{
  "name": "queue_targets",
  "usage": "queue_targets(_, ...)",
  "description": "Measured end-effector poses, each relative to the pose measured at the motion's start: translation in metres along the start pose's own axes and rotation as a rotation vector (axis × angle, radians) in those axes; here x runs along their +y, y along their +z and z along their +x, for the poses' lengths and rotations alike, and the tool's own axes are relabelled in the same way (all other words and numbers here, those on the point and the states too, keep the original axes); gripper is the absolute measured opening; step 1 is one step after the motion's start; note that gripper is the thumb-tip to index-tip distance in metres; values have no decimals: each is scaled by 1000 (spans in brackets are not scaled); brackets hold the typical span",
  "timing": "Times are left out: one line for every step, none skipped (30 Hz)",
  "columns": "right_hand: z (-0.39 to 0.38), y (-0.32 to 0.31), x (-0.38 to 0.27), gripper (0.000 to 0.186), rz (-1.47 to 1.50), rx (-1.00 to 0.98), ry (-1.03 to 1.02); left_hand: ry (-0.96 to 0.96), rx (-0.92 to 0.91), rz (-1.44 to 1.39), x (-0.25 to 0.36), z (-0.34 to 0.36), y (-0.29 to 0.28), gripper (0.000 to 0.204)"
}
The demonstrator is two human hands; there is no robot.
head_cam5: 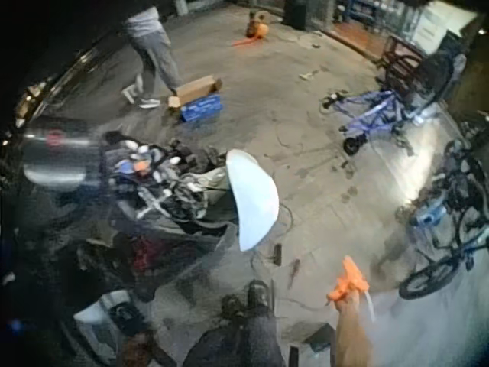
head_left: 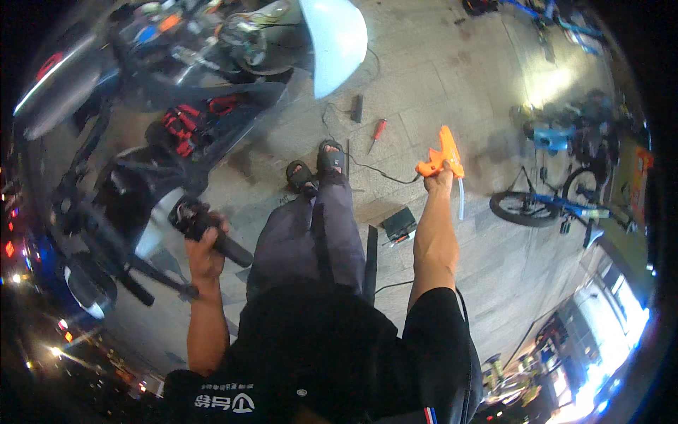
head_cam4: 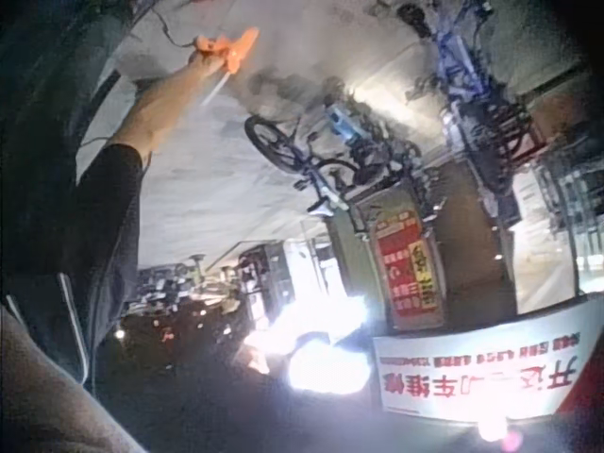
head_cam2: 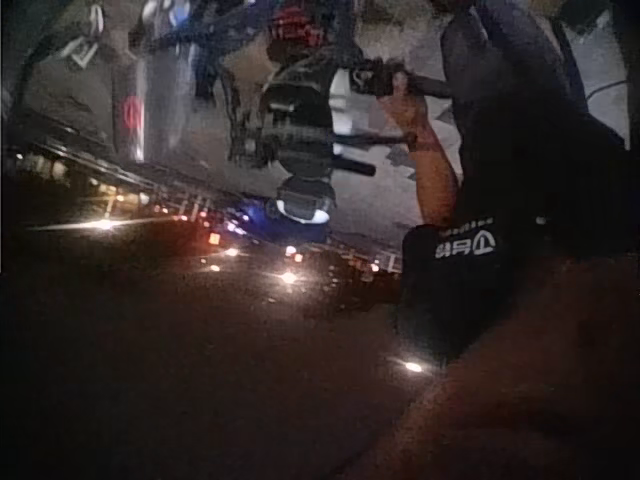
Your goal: The person repairs an electric scooter's handlebar control unit. They use a hot glue gun to apply glue to wires, then use a screwdriver to tighten screws on the control housing. The scooter's display lights up during the process.
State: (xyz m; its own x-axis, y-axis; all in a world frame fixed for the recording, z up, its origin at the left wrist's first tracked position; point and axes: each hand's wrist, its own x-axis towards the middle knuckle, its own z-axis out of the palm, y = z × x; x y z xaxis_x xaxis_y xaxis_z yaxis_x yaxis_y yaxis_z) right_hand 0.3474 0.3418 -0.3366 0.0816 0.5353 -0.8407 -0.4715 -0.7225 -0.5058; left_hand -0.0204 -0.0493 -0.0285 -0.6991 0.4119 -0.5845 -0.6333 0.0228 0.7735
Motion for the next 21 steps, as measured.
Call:
queue_targets(1, 10, 4, 35, -16, -49, 14, 15, 23, -10, -2, 0, 0, 61)
queue_targets(3, 4, 11, 34, -1, -81, 17, 13, 12, 20, -2, 0, -4, 67)
queue_targets(8, 1, 21, 32, -6, -103, 18, 52, -37, 13, -4, 4, -5, 71)
queue_targets(11, 3, 27, 31, -14, -128, 16, 46, -17, 3, -9, 2, -11, 72)
queue_targets(25, 9, 27, 30, -19, -163, 3, 51, -6, -14, -13, 6, -13, 73)
queue_targets(45, 8, 30, 29, 5, -142, -17, 71, -34, -11, -17, 10, -14, 73)
queue_targets(66, -11, 40, 29, 25, -107, -28, 79, -54, 1, -15, 9, -11, 74)
queue_targets(86, -25, 45, 32, 70, -145, 69, 91, -2, -24, -20, 7, -17, 73)
queue_targets(99, -32, 55, 33, 4, -151, 34, 106, 48, -39, -22, 6, -26, 73)
queue_targets(108, -26, 66, 31, 0, -111, 32, 116, 18, -10, -22, 2, -36, 71)
queue_targets(123, -17, 69, 29, -7, -82, 23, 134, -14, 10, -24, -5, -41, 70)
queue_targets(147, -21, 74, 32, 26, -102, 47, 154, 121, 10, -25, -9, -40, 68)
queue_targets(180, -38, 81, 35, 61, -112, 62, 163, 247, 8, -28, -7, -38, 67)
queue_targets(210, -55, 85, 39, 88, -117, 81, 140, 65, 1, -25, 3, -39, 65)
queue_targets(241, -55, 89, 38, 49, -84, -11, 126, -112, -9, -24, 16, -48, 65)
queue_targets(269, -51, 100, 38, 13, -50, -102, 159, -55, 57, -20, 21, -78, 68)
queue_targets(295, -39, 112, 38, -36, -40, -172, 211, 31, 121, -21, 2, -106, 70)
queue_targets(309, -39, 120, 36, -90, -42, -246, 277, 215, 158, -19, -7, -108, 71)
queue_targets(327, -31, 121, 35, -135, -46, -332, 324, 393, 203, -13, -10, -109, 72)
queue_targets(342, -23, 120, 34, -179, -49, -415, 393, 492, 279, -11, -6, -104, 73)
queue_targets(351, 0, 117, 33, -225, -95, -506, 489, 548, 341, -24, -16, -108, 73)
